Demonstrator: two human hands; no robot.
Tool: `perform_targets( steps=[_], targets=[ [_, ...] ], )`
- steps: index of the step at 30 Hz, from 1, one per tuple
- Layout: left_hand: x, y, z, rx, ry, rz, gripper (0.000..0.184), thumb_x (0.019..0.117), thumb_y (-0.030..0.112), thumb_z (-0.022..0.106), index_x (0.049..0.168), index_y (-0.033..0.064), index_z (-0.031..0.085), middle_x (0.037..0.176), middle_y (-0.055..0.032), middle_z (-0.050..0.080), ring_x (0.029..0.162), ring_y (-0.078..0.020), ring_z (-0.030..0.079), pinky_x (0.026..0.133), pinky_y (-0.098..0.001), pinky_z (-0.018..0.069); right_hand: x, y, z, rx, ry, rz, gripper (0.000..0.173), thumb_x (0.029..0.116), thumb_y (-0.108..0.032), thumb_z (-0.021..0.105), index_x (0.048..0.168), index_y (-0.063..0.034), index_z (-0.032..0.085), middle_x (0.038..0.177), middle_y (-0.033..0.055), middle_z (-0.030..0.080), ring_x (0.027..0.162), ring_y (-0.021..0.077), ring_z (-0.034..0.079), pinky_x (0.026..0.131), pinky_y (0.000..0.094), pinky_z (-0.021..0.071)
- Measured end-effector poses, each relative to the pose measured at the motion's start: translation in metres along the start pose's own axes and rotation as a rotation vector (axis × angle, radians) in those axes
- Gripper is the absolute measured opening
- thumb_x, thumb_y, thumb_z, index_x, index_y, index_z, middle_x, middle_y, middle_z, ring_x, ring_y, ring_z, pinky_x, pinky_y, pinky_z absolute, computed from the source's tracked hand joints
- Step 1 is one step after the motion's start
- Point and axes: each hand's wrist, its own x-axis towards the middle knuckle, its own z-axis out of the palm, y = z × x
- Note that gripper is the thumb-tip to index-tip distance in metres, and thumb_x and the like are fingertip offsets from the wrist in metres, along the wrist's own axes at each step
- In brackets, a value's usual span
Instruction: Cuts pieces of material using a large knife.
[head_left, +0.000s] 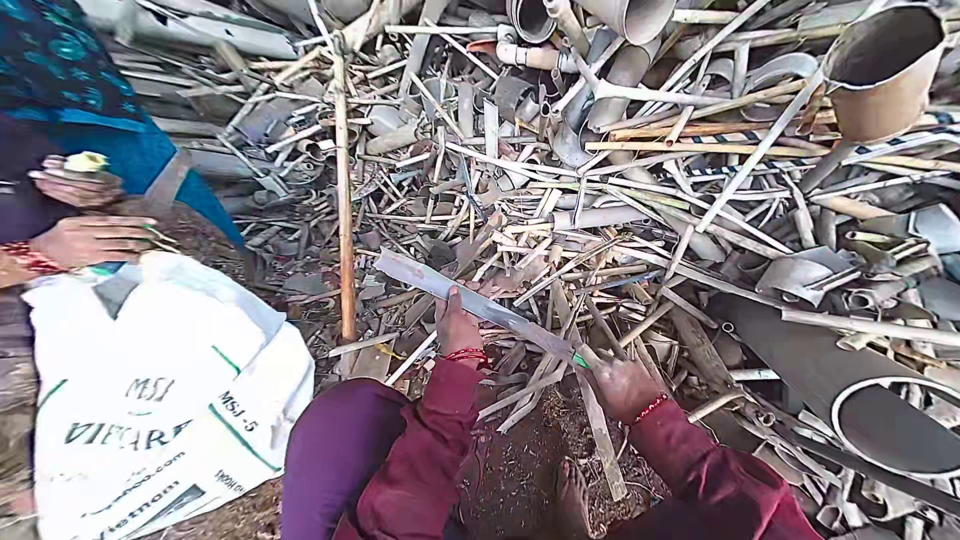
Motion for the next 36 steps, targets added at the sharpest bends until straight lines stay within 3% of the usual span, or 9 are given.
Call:
perform_targets(
  steps=[4,11,16,20,23,26,29,32,36],
  targets=[
    [0.003,0.027,-0.009,-0.070,0.118,0.026,0.030,0.1123,0.011,0.032,0.139,-0.0016,0.038,0.103,-0.0149,0.057,0.078,-0.0197,0.068,0.075,-0.0348,0.0611,0.012,0.001,0.003,0.069,0.029,-0.193,0.052,0.1115,-0.034,0.043,0.159,-0.0120,0.038,0.125,0.0311,0.066,0.116,0.0509,0.064,0.099,0.0657,0.0460],
    [0.011,0.089,-0.024,-0.123,0.186,0.251,0.023,0.1122,0.012,0.031,0.131,0.0023,0.040,0.091,-0.0081,0.054,0.068,-0.0134,0.061,0.068,-0.0295,0.0581,0.037,-0.053,-0.013,0.096,0.077,-0.409,0.055,0.1114,-0.036,0.043,0.160,-0.0101,0.035,0.121,0.0306,0.068,0.116,0.0499,0.065,0.100,0.0639,0.0468],
    [0.013,0.103,-0.016,0.109,0.147,0.304,0.035,0.1136,0.017,0.030,0.144,0.0012,0.037,0.098,-0.0136,0.063,0.072,-0.0172,0.067,0.067,-0.0321,0.0585,0.041,-0.070,-0.043,0.177,0.179,-0.382,0.055,0.1118,-0.039,0.041,0.158,-0.0083,0.037,0.122,0.0288,0.068,0.117,0.0473,0.065,0.101,0.0609,0.0476],
    [0.024,0.070,-0.006,0.439,0.068,0.399,0.041,0.1133,0.015,0.029,0.151,-0.0009,0.031,0.097,-0.0090,0.061,0.056,-0.0063,0.053,0.051,-0.0210,0.0473,0.042,-0.089,-0.057,0.455,0.285,-0.390,0.053,0.1114,-0.033,0.044,0.154,-0.0017,0.038,0.120,0.0270,0.069,0.114,0.0436,0.067,0.100,0.0572,0.0498],
    [0.039,0.030,-0.013,0.534,-0.067,0.413,0.048,0.1113,0.012,0.031,0.156,-0.0042,0.026,0.130,-0.0195,0.057,0.086,-0.0106,0.062,0.078,-0.0243,0.0532,0.053,-0.108,-0.075,0.350,0.153,-0.300,0.053,0.1129,-0.034,0.038,0.158,-0.0070,0.031,0.128,0.0245,0.066,0.121,0.0410,0.064,0.102,0.0555,0.0487],
    [0.064,-0.009,-0.018,0.493,-0.050,0.353,0.043,0.1092,0.009,0.034,0.150,-0.0033,0.036,0.111,-0.0140,0.061,0.072,-0.0094,0.059,0.062,-0.0239,0.0506,0.086,-0.123,-0.073,0.259,0.091,-0.138,0.052,0.1132,-0.034,0.033,0.160,-0.0113,0.027,0.132,0.0212,0.065,0.124,0.0377,0.064,0.102,0.0534,0.0494],
    [0.091,-0.034,-0.036,0.567,-0.061,0.337,0.048,0.1079,0.007,0.035,0.152,-0.0106,0.031,0.129,-0.0256,0.059,0.101,-0.0173,0.064,0.089,-0.0299,0.0531,0.117,-0.126,-0.060,0.274,0.044,-0.173,0.053,0.1134,-0.033,0.035,0.160,-0.0092,0.029,0.130,0.0226,0.065,0.122,0.0386,0.064,0.102,0.0532,0.0492],
    [0.111,-0.061,-0.042,0.580,-0.046,0.260,0.042,0.1080,0.011,0.038,0.145,-0.0086,0.041,0.095,-0.0114,0.062,0.063,-0.0071,0.056,0.058,-0.0229,0.0502,0.159,-0.119,-0.053,0.251,0.027,-0.062,0.053,0.1134,-0.033,0.034,0.160,-0.0074,0.028,0.130,0.0229,0.065,0.122,0.0386,0.064,0.102,0.0530,0.0492],
    [0.137,-0.097,-0.038,0.526,-0.077,0.124,0.044,0.1079,0.007,0.038,0.148,-0.0104,0.038,0.113,-0.0192,0.064,0.081,-0.0107,0.062,0.076,-0.0255,0.0540,0.207,-0.106,-0.033,0.313,0.028,-0.057,0.053,0.1130,-0.032,0.037,0.157,-0.0032,0.034,0.123,0.0253,0.067,0.117,0.0411,0.066,0.100,0.0544,0.0495]
  ],
)
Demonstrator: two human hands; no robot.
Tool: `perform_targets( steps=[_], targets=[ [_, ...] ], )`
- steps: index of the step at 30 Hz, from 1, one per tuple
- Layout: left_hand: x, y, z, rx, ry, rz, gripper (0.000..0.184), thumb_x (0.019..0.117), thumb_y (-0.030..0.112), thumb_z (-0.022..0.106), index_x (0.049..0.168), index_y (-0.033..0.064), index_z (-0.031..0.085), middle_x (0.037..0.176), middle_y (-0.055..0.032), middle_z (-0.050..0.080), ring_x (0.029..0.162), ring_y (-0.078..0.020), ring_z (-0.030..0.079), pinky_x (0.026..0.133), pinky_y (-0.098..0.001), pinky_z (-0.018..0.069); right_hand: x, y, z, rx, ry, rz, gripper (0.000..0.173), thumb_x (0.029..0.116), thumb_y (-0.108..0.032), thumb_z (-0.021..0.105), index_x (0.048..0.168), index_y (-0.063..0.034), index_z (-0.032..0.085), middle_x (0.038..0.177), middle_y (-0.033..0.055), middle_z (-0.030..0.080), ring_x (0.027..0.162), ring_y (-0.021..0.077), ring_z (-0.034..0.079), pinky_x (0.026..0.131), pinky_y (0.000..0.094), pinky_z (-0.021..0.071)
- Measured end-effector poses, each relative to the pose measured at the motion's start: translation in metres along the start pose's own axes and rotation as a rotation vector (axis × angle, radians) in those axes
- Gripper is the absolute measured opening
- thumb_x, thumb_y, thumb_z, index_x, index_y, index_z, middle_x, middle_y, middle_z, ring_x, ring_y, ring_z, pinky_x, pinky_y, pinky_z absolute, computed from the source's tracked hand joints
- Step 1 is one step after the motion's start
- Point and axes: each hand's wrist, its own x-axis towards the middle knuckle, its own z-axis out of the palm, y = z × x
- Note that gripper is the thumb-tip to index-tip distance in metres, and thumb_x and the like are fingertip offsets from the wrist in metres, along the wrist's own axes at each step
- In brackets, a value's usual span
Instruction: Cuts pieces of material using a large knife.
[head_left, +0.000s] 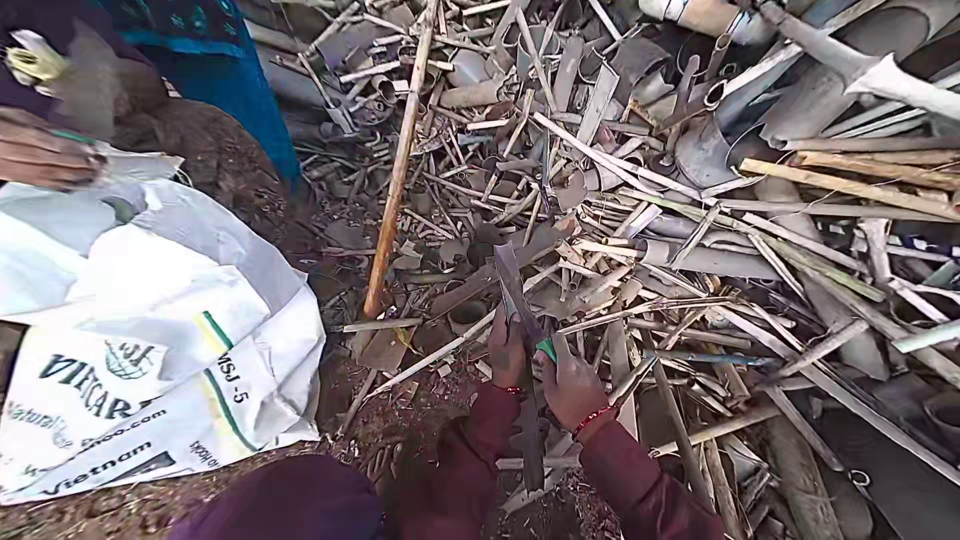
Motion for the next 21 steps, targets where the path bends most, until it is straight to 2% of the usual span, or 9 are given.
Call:
perform_targets(
  steps=[3,4,7,9,11,14,15,18,21],
  targets=[
    [0.020,-0.027,0.001,-0.090,-0.026,-0.099,0.040,0.1067,0.008,0.042,0.144,-0.0057,0.047,0.100,-0.0107,0.067,0.061,-0.0076,0.057,0.055,-0.0236,0.0495,0.034,0.018,0.011,-0.041,-0.013,0.089,0.054,0.1130,-0.032,0.037,0.159,-0.0047,0.031,0.123,0.0247,0.068,0.116,0.0413,0.067,0.099,0.0548,0.0503],
    [0.025,-0.033,0.001,-0.087,-0.039,-0.115,0.040,0.1076,0.008,0.041,0.145,-0.0055,0.046,0.102,-0.0111,0.066,0.064,-0.0070,0.057,0.057,-0.0229,0.0499,0.039,0.023,0.015,-0.026,-0.016,0.072,0.054,0.1127,-0.032,0.039,0.158,-0.0034,0.033,0.121,0.0257,0.069,0.114,0.0425,0.067,0.099,0.0556,0.0503],
    [0.039,-0.049,-0.002,-0.053,-0.119,-0.135,0.041,0.1062,0.006,0.035,0.143,-0.0104,0.046,0.126,-0.0199,0.062,0.099,-0.0105,0.064,0.087,-0.0263,0.0535,0.048,0.030,0.029,-0.096,-0.068,0.052,0.051,0.1123,-0.032,0.040,0.154,-0.0017,0.038,0.115,0.0272,0.070,0.109,0.0457,0.069,0.095,0.0588,0.0516],
    [0.045,-0.054,-0.004,-0.035,-0.175,-0.205,0.039,0.1070,0.006,0.036,0.140,-0.0100,0.050,0.124,-0.0205,0.064,0.095,-0.0127,0.066,0.083,-0.0286,0.0562,0.054,0.034,0.037,-0.119,-0.070,0.109,0.051,0.1126,-0.031,0.039,0.154,-0.0004,0.037,0.116,0.0285,0.070,0.111,0.0471,0.068,0.096,0.0603,0.0505],
    [0.047,-0.054,0.002,-0.060,-0.210,-0.272,0.043,0.1079,0.006,0.034,0.146,-0.0107,0.043,0.132,-0.0248,0.059,0.102,-0.0192,0.065,0.090,-0.0338,0.0543,0.058,0.040,0.044,-0.050,0.022,0.118,0.048,0.1118,-0.028,0.044,0.149,0.0017,0.043,0.110,0.0305,0.070,0.107,0.0497,0.069,0.092,0.0617,0.0515],
    [0.042,-0.049,0.022,-0.269,0.010,-0.370,0.035,0.1106,0.008,0.033,0.140,-0.0083,0.044,0.099,-0.0117,0.064,0.071,-0.0101,0.062,0.067,-0.0246,0.0549,0.060,0.054,0.057,0.171,0.188,0.072,0.042,0.1090,-0.023,0.052,0.140,0.0047,0.053,0.091,0.0296,0.070,0.084,0.0476,0.071,0.078,0.0617,0.0532],
    [0.042,-0.047,0.024,-0.357,0.082,-0.383,0.033,0.1114,0.010,0.032,0.137,-0.0066,0.045,0.093,-0.0081,0.063,0.069,-0.0079,0.060,0.066,-0.0221,0.0526,0.060,0.058,0.058,0.192,0.173,0.054,0.042,0.1082,-0.025,0.053,0.138,0.0041,0.054,0.089,0.0278,0.070,0.080,0.0452,0.070,0.075,0.0606,0.0533],
    [0.049,-0.043,0.011,-0.562,0.316,-0.345,0.031,0.1122,0.012,0.033,0.133,-0.0041,0.049,0.089,-0.0044,0.062,0.071,-0.0064,0.059,0.067,-0.0194,0.0506,0.056,0.061,0.054,0.113,-0.037,0.049,0.055,0.1018,-0.035,0.065,0.142,0.0010,0.053,0.103,0.0296,0.070,0.098,0.0474,0.069,0.087,0.0634,0.0510],
    [0.057,-0.033,-0.018,-0.704,0.443,-0.383,0.029,0.1126,0.015,0.033,0.132,0.0015,0.050,0.090,-0.0039,0.060,0.071,-0.0082,0.060,0.066,-0.0211,0.0525,0.052,0.057,0.050,0.052,-0.135,0.082,0.061,0.0972,-0.033,0.073,0.146,-0.0025,0.051,0.122,0.0290,0.067,0.111,0.0463,0.067,0.096,0.0616,0.0497]
  ],
)
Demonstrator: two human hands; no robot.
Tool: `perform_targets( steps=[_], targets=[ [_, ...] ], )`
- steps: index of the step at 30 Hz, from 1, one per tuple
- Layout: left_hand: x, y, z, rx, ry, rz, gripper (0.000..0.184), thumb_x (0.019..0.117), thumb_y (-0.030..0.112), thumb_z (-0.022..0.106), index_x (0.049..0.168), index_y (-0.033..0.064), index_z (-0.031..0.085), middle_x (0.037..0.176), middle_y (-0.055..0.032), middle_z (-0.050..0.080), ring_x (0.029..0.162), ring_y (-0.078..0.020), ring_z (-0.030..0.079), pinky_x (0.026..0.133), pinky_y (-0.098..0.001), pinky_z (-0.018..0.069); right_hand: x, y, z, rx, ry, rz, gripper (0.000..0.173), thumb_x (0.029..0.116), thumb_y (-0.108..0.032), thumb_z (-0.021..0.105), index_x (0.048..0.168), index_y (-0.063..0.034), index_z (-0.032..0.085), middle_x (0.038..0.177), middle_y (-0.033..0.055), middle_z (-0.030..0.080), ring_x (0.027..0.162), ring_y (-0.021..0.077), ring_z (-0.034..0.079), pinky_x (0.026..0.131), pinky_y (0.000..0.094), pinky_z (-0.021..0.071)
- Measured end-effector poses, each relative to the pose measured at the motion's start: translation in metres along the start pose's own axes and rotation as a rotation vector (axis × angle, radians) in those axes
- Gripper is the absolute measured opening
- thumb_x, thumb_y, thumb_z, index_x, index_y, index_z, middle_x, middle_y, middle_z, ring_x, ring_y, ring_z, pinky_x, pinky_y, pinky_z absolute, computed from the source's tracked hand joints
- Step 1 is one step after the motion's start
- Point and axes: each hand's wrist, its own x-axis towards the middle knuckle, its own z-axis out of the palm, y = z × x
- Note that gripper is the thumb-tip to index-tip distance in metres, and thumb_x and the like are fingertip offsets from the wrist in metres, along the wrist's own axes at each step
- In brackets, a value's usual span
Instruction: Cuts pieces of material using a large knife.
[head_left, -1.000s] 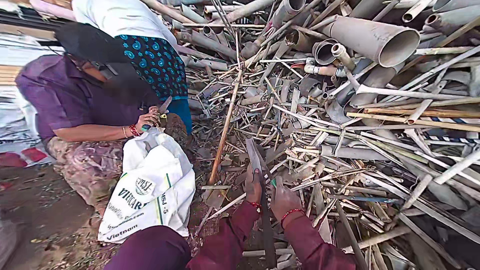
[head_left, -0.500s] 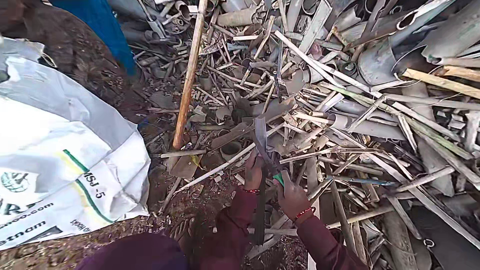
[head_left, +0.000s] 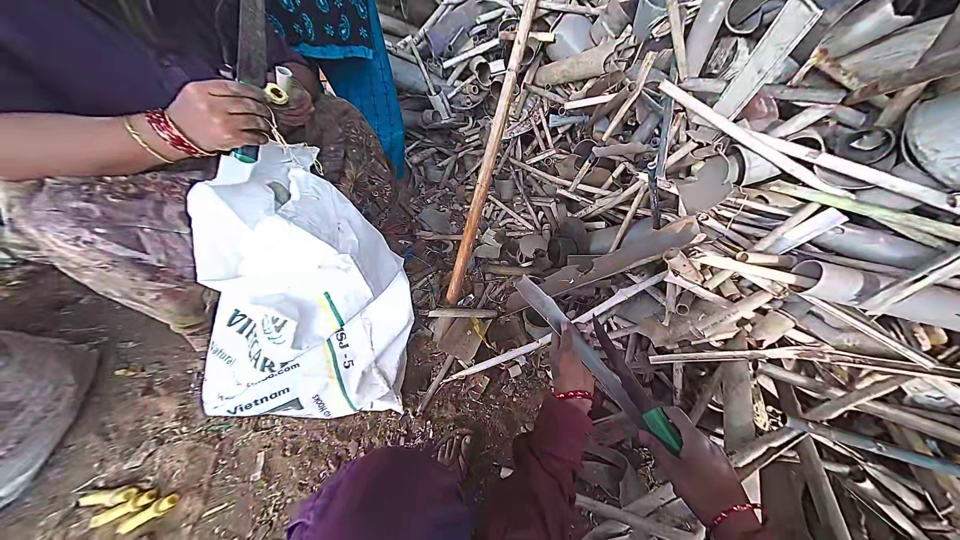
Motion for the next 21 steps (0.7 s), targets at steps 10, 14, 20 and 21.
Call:
perform_targets(
  steps=[10,14,20,21],
  targets=[
    [-0.023,0.058,-0.004,-0.117,-0.023,-0.047,0.019,0.1117,0.018,0.037,0.120,0.0070,0.050,0.084,-0.0034,0.061,0.066,-0.0098,0.063,0.064,-0.0219,0.0562,-0.038,-0.028,-0.015,0.054,-0.001,-0.053,0.060,0.0944,-0.029,0.077,0.143,-0.0014,0.053,0.118,0.0265,0.067,0.105,0.0409,0.068,0.093,0.0567,0.0518],
    [-0.054,0.027,-0.008,0.215,-0.366,-0.075,0.048,0.1135,0.026,0.027,0.154,0.0024,0.033,0.143,-0.0166,0.054,0.122,-0.0188,0.059,0.103,-0.0334,0.0480,-0.048,-0.033,-0.003,0.329,0.116,-0.037,0.053,0.0944,-0.026,0.077,0.135,0.0004,0.056,0.097,0.0198,0.068,0.072,0.0283,0.067,0.070,0.0462,0.0572],
    [-0.074,0.008,-0.005,0.334,-0.374,-0.125,0.053,0.1139,0.035,0.018,0.137,-0.0039,0.047,0.090,-0.0116,0.069,0.067,-0.0150,0.068,0.064,-0.0286,0.0592,-0.061,-0.038,0.007,0.317,0.220,-0.180,0.042,0.1090,-0.024,0.050,0.140,0.0033,0.053,0.118,0.0226,0.065,0.073,0.0266,0.070,0.069,0.0427,0.0599],
    [-0.069,0.015,-0.004,0.327,-0.315,-0.115,0.056,0.1137,0.038,0.017,0.135,-0.0029,0.049,0.087,-0.0101,0.068,0.063,-0.0142,0.065,0.060,-0.0278,0.0571,-0.067,-0.040,0.007,0.201,0.210,-0.199,0.041,0.1087,-0.021,0.051,0.140,0.0048,0.055,0.130,0.0268,0.061,0.089,0.0344,0.072,0.081,0.0485,0.0590]
  ],
)
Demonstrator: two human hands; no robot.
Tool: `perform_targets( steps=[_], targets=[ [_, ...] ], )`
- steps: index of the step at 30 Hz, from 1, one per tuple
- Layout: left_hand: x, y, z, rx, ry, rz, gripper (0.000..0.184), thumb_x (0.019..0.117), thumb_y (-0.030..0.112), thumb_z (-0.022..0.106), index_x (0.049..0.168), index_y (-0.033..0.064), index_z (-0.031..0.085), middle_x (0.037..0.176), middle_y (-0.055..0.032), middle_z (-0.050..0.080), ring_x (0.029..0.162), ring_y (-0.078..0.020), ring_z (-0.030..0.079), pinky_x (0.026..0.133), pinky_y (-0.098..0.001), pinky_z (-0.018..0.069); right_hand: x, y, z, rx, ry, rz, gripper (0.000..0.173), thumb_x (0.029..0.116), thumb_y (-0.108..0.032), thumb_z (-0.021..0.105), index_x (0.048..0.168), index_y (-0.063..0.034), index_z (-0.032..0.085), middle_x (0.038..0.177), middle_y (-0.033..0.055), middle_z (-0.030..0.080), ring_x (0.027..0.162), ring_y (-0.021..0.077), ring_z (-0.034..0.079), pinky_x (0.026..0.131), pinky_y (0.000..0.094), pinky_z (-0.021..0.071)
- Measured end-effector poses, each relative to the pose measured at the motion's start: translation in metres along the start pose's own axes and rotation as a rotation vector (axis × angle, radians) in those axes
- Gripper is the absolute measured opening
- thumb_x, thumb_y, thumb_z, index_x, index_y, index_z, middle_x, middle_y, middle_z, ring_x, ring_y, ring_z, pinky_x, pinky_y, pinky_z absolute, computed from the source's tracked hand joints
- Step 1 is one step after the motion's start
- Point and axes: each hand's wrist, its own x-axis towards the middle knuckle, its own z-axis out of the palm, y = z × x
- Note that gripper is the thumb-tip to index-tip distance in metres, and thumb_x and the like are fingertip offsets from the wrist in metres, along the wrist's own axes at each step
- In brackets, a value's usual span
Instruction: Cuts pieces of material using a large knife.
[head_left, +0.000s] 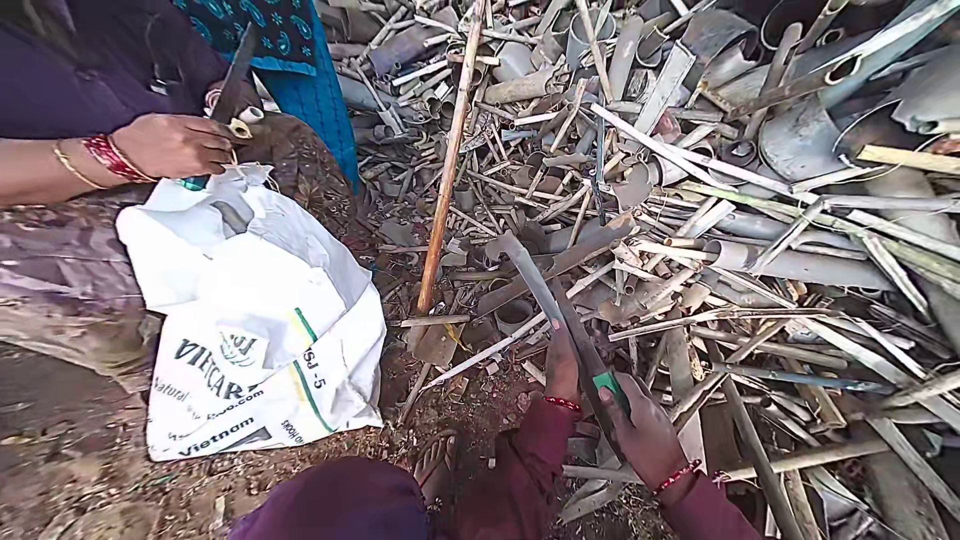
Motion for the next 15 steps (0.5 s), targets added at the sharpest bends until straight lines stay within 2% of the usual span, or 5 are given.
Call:
perform_targets(
  steps=[2,5,8,11,15],
  targets=[
    [0.010,0.013,-0.008,-0.083,0.105,0.002,0.063,0.1118,0.047,0.013,0.123,0.0009,0.055,0.074,-0.0051,0.063,0.054,-0.0130,0.061,0.051,-0.0263,0.0534,-0.009,-0.008,-0.001,-0.229,-0.140,0.027,0.045,0.1089,-0.024,0.051,0.145,0.0017,0.051,0.144,0.0289,0.053,0.110,0.0434,0.068,0.094,0.0542,0.0548],
    [0.024,0.022,-0.022,-0.222,0.133,0.034,0.061,0.1104,0.051,0.012,0.108,0.0066,0.054,0.064,0.0010,0.057,0.050,-0.0090,0.058,0.047,-0.0229,0.0513,-0.015,-0.012,-0.003,-0.417,-0.292,0.173,0.050,0.1111,-0.031,0.045,0.155,-0.0059,0.041,0.154,0.0268,0.044,0.118,0.0441,0.065,0.097,0.0538,0.0535],
    [0.024,0.026,-0.023,-0.236,0.154,0.033,0.054,0.1112,0.048,0.015,0.100,0.0099,0.052,0.063,0.0017,0.055,0.051,-0.0093,0.058,0.050,-0.0238,0.0531,-0.022,-0.007,-0.011,-0.442,-0.294,0.172,0.049,0.1116,-0.030,0.044,0.153,-0.0048,0.043,0.146,0.0279,0.052,0.116,0.0450,0.066,0.096,0.0553,0.0530],
    [0.022,0.031,-0.022,-0.249,0.173,0.052,0.054,0.1113,0.048,0.016,0.100,0.0094,0.052,0.062,0.0015,0.056,0.051,-0.0099,0.060,0.049,-0.0243,0.0546,-0.029,0.006,-0.015,-0.293,-0.343,0.062,0.045,0.1101,-0.026,0.048,0.146,0.0011,0.049,0.118,0.0292,0.068,0.110,0.0458,0.067,0.095,0.0586,0.0514],
    [0.025,0.037,-0.025,-0.271,0.212,0.073,0.051,0.1107,0.050,0.017,0.099,0.0124,0.049,0.063,0.0018,0.054,0.049,-0.0083,0.057,0.045,-0.0228,0.0517,-0.035,0.004,-0.024,-0.399,-0.418,0.147,0.048,0.1119,-0.029,0.043,0.151,-0.0018,0.043,0.120,0.0294,0.067,0.113,0.0476,0.066,0.096,0.0598,0.0507]
  ],
)
